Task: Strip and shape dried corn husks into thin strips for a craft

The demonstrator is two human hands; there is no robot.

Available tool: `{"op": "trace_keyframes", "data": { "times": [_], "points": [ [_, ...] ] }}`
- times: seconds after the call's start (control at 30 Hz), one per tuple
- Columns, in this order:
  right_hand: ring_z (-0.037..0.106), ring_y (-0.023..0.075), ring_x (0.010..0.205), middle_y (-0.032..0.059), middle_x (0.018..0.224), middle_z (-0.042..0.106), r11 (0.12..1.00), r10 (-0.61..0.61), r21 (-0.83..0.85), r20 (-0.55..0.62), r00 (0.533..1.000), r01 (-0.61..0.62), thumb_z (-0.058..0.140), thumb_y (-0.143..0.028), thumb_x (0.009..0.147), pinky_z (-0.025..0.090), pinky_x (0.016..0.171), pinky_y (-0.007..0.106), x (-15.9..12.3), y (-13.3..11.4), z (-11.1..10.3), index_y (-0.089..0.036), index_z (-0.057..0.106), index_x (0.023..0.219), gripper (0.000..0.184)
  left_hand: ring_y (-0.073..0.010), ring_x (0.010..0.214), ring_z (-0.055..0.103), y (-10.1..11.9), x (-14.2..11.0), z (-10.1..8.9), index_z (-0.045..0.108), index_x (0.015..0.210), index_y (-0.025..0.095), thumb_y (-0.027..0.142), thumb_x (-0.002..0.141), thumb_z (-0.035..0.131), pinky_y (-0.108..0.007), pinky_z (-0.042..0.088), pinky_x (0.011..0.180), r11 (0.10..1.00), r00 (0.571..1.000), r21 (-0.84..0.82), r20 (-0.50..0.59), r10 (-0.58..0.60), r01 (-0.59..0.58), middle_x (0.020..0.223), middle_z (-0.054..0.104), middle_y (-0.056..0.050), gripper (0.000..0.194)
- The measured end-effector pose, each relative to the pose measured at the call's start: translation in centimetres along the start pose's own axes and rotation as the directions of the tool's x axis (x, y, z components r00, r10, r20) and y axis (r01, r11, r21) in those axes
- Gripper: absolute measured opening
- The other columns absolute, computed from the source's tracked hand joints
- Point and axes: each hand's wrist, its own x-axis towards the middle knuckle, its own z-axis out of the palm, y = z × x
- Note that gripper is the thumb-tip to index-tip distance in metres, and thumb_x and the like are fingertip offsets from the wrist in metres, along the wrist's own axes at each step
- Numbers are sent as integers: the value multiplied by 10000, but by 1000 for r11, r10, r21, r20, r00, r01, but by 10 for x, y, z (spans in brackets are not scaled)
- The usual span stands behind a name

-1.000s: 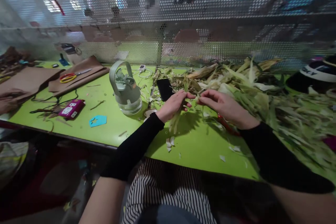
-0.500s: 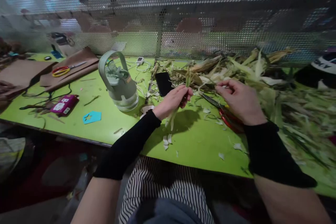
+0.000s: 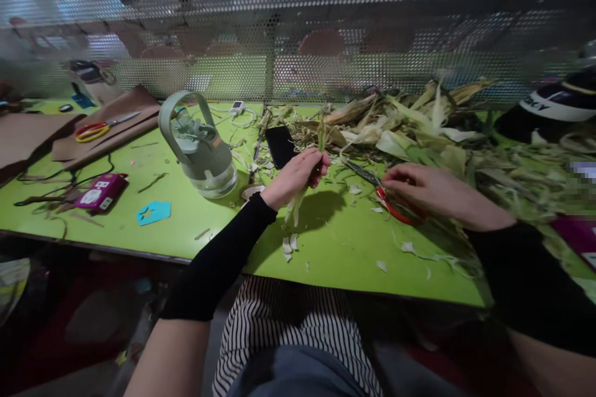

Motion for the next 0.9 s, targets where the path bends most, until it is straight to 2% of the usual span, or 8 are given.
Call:
{"op": "trace_keyframes", "data": {
  "times": [0.1,0.27,0.4,0.5,0.6,0.7,0.77,0.9],
  "points": [
    [569,237,758,100,884,674,985,56,168,-39,998,-48,511,-516,883,410,704,370,-2,-5,-8,-208,604,928,325,-44,541,430,-1,0,0,520,803,165,215,1030,372,-171,346,501,1000,1000,0,-4,-18,18,698,494,29,275],
    [539,214,765,75,878,638,933,24,358,-106,994,15,530,-546,869,410,718,363,-4,-12,-12,-206,577,951,353,-43,576,487,-1,-1,2,524,826,168,247,1023,390,-171,377,522,999,999,28,1,-32,32,805,589,2,251],
    [515,192,735,47,867,612,915,-88,390,-54,995,103,556,-594,876,399,686,344,-3,-37,-10,-216,571,973,390,-50,670,580,-1,-4,5,525,855,166,300,1008,419,-173,400,536,998,997,67,79,-25,20,1047,666,-58,230],
    [534,202,771,46,881,620,899,-197,396,-16,980,187,532,-584,901,416,717,349,1,-56,-10,-227,551,988,369,-70,727,628,0,-6,6,532,873,163,312,1002,421,-177,413,543,994,991,112,131,-28,14,1094,662,-79,226],
    [530,204,765,57,880,624,939,-241,276,108,965,204,490,-517,935,412,709,344,7,-54,-17,-227,556,960,299,-66,723,634,1,-5,5,530,879,158,288,1003,405,-175,408,534,990,995,136,97,-36,22,1158,662,-93,219],
    [529,208,702,67,782,625,984,-125,-78,319,939,157,569,-331,870,379,660,335,15,-33,-25,-218,575,790,138,-45,693,616,0,-3,1,529,868,159,287,1004,407,-169,393,526,996,999,89,40,-30,26,1231,664,-90,223],
    [562,242,703,111,792,654,952,8,-300,217,976,59,587,-229,810,379,645,350,22,-18,-24,-197,599,779,46,-39,682,607,1,-1,-1,535,861,161,286,1003,414,-167,385,526,998,999,58,19,-32,31,1216,678,-83,224],
    [622,296,947,184,1074,677,949,-85,-298,84,993,106,461,-257,913,434,800,376,38,-11,-5,-162,658,996,233,-44,677,603,4,-1,0,528,842,157,245,1007,395,-167,373,525,997,998,56,-29,-50,51,1148,704,-81,230]
  ]
}}
